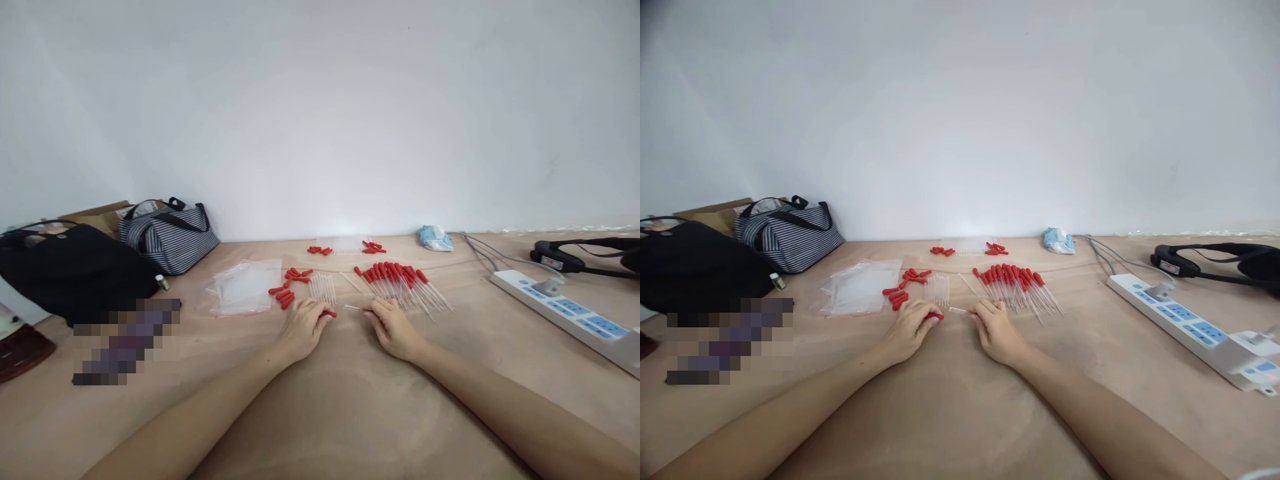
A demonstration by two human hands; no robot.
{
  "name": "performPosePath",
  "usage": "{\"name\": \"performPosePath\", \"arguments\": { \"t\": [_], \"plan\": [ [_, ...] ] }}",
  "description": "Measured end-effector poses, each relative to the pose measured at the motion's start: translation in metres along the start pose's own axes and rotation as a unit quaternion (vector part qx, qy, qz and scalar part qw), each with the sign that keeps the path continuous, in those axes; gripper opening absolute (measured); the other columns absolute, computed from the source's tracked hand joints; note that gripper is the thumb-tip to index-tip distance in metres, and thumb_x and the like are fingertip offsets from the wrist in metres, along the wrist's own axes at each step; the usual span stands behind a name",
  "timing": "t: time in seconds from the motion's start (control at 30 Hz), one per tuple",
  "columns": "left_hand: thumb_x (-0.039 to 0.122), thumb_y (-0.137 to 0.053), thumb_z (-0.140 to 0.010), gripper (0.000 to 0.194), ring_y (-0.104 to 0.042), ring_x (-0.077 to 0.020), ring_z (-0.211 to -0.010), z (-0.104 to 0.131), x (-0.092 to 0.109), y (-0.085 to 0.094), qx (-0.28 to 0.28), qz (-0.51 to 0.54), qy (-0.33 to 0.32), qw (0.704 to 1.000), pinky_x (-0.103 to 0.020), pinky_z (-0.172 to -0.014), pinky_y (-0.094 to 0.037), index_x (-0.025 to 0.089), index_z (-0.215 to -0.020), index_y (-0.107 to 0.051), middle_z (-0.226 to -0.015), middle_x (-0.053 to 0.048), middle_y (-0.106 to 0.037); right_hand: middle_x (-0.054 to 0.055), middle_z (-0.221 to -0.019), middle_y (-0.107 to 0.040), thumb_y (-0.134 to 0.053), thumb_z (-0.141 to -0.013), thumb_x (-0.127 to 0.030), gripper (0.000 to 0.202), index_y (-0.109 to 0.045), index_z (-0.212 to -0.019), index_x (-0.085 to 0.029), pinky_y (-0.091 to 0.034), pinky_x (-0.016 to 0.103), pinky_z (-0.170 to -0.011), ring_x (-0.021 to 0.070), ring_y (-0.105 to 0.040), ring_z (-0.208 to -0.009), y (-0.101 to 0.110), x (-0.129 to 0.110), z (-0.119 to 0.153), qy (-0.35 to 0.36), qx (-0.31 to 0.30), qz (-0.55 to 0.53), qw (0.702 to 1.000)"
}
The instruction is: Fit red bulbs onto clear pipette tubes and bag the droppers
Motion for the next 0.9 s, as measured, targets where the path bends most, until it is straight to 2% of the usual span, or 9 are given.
{"name": "performPosePath", "arguments": {
  "t": [0.3,0.5,0.67,0.9],
  "plan": [
    [0.020,-0.038,-0.087,0.012,-0.054,-0.0151,-0.083,0.003,0.003,-0.001,0.014,0.032,-0.025,0.999,-0.036,-0.090,-0.027,0.020,-0.086,-0.050,-0.087,0.002,-0.062,0.003,-0.081,-0.056,-0.034,-0.086,-0.014,0.019,-0.050,-0.094,-0.019,-0.028,0.031,-0.073,0.0140,-0.050,-0.073,-0.005,-0.012,-0.001,0.043,-0.021,0.006,0.999],
    [0.024,-0.042,-0.087,0.015,-0.057,-0.0139,-0.077,0.004,0.004,0.000,0.011,0.052,-0.044,0.998,-0.034,-0.083,-0.028,0.021,-0.085,-0.056,-0.081,0.002,-0.066,0.003,-0.078,-0.058,-0.037,-0.086,-0.018,0.018,-0.055,-0.091,-0.018,-0.026,0.031,-0.073,0.0130,-0.050,-0.070,-0.004,-0.014,-0.001,0.041,-0.026,-0.005,0.999],
    [0.025,-0.044,-0.086,0.018,-0.058,-0.0118,-0.068,0.004,0.008,-0.001,0.008,0.062,-0.060,0.996,-0.034,-0.085,-0.026,0.020,-0.079,-0.059,-0.071,0.003,-0.066,0.002,-0.073,-0.060,-0.039,-0.087,-0.022,0.019,-0.058,-0.088,-0.018,-0.024,0.031,-0.072,0.0117,-0.049,-0.065,-0.004,-0.016,-0.001,0.056,-0.032,-0.013,0.998],
    [0.021,-0.047,-0.083,0.014,-0.057,-0.0120,-0.067,0.008,0.014,0.001,0.023,0.035,-0.097,0.994,-0.037,-0.087,-0.023,0.018,-0.078,-0.059,-0.068,0.002,-0.064,0.001,-0.066,-0.060,-0.041,-0.084,-0.017,0.020,-0.061,-0.082,-0.017,-0.020,0.030,-0.066,0.0102,-0.044,-0.057,-0.001,-0.028,-0.002,0.125,-0.006,0.081,0.989]
  ]
}}
Point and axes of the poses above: each hand's wrist, its own z-axis away from the middle knuckle, its own y-axis out of the back of the hand, x = y × z, the point moved 7 cm from there along -z, towards the middle knuckle
